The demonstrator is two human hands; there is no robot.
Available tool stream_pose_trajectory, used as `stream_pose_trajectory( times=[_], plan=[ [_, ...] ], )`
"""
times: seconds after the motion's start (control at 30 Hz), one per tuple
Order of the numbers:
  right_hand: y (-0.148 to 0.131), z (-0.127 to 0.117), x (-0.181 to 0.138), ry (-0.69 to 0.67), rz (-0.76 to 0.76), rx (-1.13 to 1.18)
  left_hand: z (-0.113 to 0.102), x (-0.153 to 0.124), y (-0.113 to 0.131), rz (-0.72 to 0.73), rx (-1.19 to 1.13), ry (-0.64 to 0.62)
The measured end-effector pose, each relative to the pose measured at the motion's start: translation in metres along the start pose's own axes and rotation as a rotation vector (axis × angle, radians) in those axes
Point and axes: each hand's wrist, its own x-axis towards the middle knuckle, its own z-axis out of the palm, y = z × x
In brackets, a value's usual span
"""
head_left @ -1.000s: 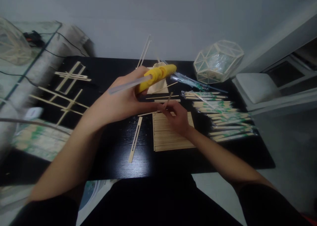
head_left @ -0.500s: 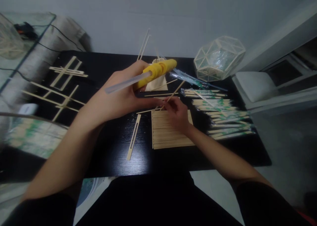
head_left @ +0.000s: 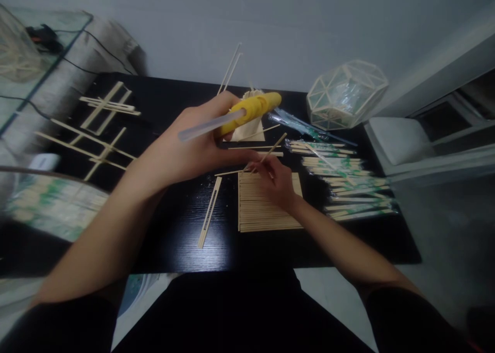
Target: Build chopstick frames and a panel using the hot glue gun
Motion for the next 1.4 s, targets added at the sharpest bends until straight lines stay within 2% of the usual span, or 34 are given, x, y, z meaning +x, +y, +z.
stream_pose_trajectory(
  times=[0.23,0.37,0.5,0.73,1.1,1.4],
  plan=[
    [-0.005,0.0,-0.001,-0.02,-0.091,-0.104,-0.002,-0.001,0.004,-0.021,0.053,-0.022],
    [-0.007,0.004,-0.002,0.004,-0.041,-0.065,-0.001,-0.001,0.003,-0.022,0.046,-0.012],
    [-0.006,0.006,-0.001,-0.027,0.029,0.02,0.0,-0.001,0.003,-0.025,0.026,-0.023],
    [-0.001,0.005,0.0,-0.074,-0.039,0.031,-0.003,-0.002,0.005,-0.015,0.009,-0.053],
    [-0.004,0.005,-0.001,-0.071,-0.013,0.011,-0.003,-0.003,0.009,-0.009,0.033,-0.075],
    [-0.008,0.003,-0.001,-0.027,0.057,0.133,-0.001,-0.001,0.006,-0.01,0.049,-0.024]
  ],
)
